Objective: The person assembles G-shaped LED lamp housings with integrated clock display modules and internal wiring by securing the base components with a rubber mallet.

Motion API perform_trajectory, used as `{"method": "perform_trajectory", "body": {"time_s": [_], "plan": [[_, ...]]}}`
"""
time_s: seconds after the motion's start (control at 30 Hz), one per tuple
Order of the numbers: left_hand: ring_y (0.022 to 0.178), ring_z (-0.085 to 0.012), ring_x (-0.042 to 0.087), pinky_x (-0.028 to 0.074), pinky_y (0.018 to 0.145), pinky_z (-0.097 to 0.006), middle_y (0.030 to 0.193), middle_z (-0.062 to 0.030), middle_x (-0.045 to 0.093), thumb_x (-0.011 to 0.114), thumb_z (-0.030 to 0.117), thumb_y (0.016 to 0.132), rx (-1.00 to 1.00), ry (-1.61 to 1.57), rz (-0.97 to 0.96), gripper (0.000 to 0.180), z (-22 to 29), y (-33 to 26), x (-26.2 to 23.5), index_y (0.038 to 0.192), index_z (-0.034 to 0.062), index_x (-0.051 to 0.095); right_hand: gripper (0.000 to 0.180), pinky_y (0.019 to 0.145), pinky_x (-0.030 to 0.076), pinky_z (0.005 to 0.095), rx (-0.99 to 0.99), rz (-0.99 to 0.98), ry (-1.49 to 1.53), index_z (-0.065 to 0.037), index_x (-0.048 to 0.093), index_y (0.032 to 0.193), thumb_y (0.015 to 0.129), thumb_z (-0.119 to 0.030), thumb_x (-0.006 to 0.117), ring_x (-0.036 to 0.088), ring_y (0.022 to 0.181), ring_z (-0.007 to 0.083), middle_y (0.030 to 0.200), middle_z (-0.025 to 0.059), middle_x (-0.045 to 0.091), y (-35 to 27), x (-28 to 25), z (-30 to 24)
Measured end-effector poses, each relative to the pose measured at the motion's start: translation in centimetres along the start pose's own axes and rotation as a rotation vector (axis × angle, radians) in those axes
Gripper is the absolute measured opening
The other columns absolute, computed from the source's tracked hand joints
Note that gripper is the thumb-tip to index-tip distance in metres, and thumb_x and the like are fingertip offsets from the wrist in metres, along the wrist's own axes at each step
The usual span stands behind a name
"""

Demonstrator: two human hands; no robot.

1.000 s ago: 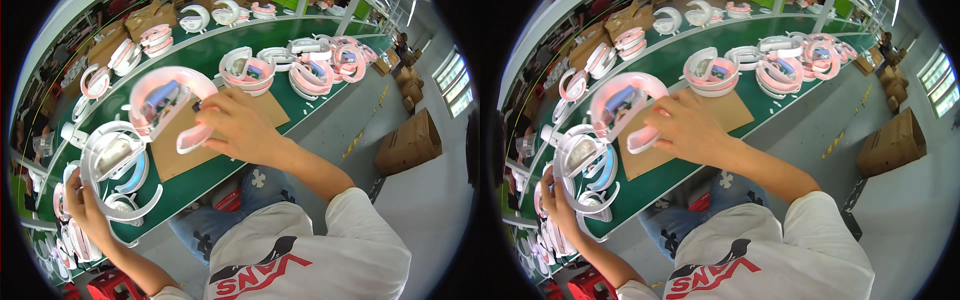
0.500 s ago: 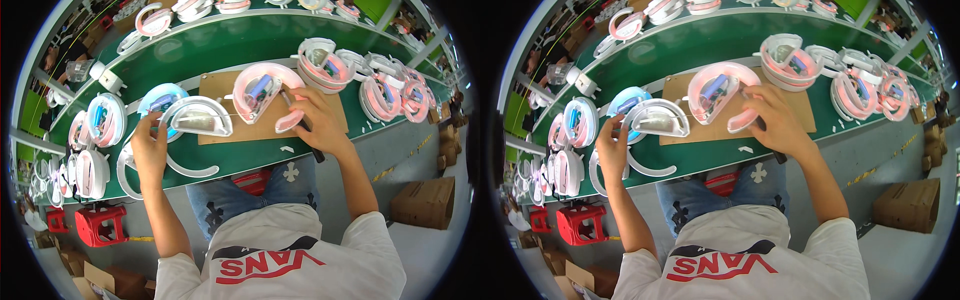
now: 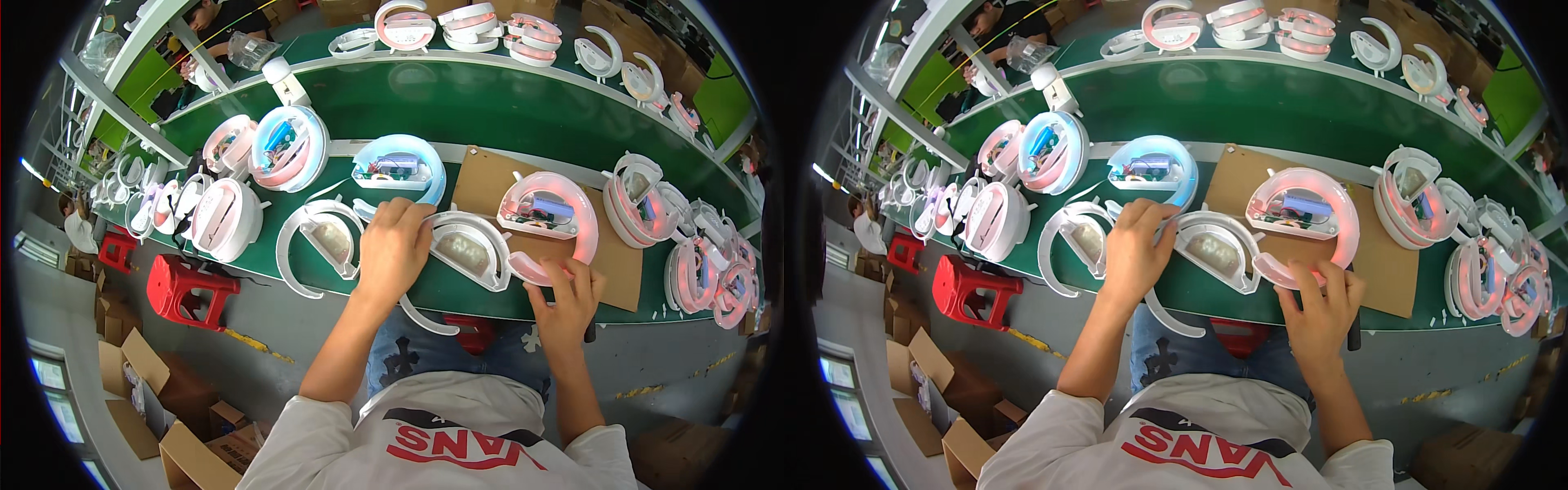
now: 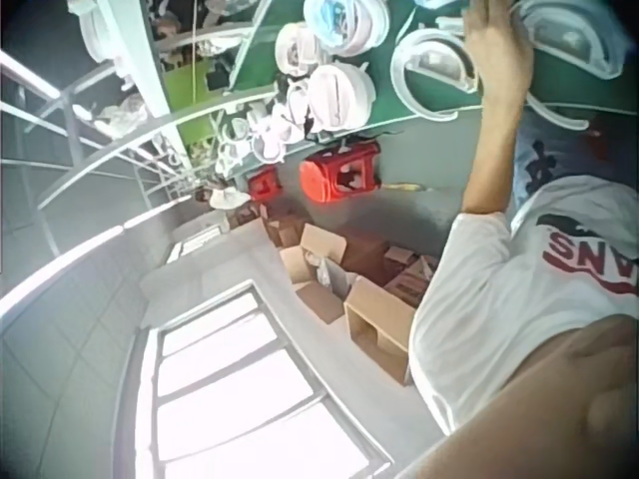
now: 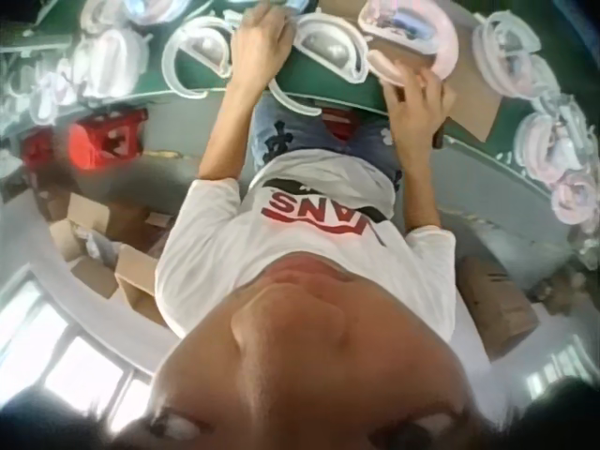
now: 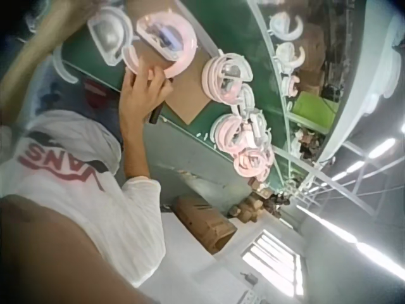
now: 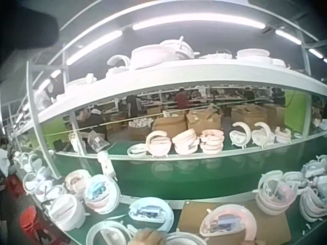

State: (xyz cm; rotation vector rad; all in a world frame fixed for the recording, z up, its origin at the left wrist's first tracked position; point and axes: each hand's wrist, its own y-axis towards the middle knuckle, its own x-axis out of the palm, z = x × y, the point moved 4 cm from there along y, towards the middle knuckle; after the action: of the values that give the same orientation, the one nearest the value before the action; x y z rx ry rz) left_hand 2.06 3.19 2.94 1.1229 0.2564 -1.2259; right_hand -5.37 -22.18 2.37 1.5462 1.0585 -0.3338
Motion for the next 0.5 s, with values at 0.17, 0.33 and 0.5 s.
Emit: {"method": "perform_trajectory", "body": {"time_s": [0.17,0.33,0.5], "plan": [[0.086,-0.0310,0.064,0.054,0.075,-0.042,0.094,-0.0089,0.066,0.074,0.006,0.080,0.073,0.004,-0.106,0.021,0.7,-1.6,1.2,0.100,0.0083,0.073,0.053,0.082,0.044,0.0397,0.004,-0.030,-0.015,-0.014,0.074,0.111,0.060,-0.012,0.091,0.050,0.095,0.0275,0.107,0.0056,0.062,0.0,-0.9,-0.8],[0.089,-0.0319,0.064,0.052,0.076,-0.045,0.095,-0.0092,0.067,0.071,0.004,0.082,0.121,0.053,-0.128,0.021,1.5,-1.2,1.9,0.103,0.0066,0.073,0.057,0.081,0.044,0.0393,-0.005,-0.065,-0.024,-0.015,0.074,0.111,0.058,-0.017,0.091,0.050,0.093,0.0264,0.102,0.0044,0.063,-1.0,-2.3,-0.1],[0.095,-0.0359,0.063,0.049,0.085,-0.046,0.107,-0.0143,0.069,0.070,0.005,0.085,0.075,0.016,-0.189,0.026,1.6,-1.6,0.1,0.111,0.0033,0.072,0.055,0.079,0.042,0.0407,-0.100,-0.138,-0.071,-0.018,0.074,0.109,0.057,-0.022,0.089,0.050,0.091,0.0254,0.097,0.0027,0.061,-1.2,-2.4,0.2]]}}
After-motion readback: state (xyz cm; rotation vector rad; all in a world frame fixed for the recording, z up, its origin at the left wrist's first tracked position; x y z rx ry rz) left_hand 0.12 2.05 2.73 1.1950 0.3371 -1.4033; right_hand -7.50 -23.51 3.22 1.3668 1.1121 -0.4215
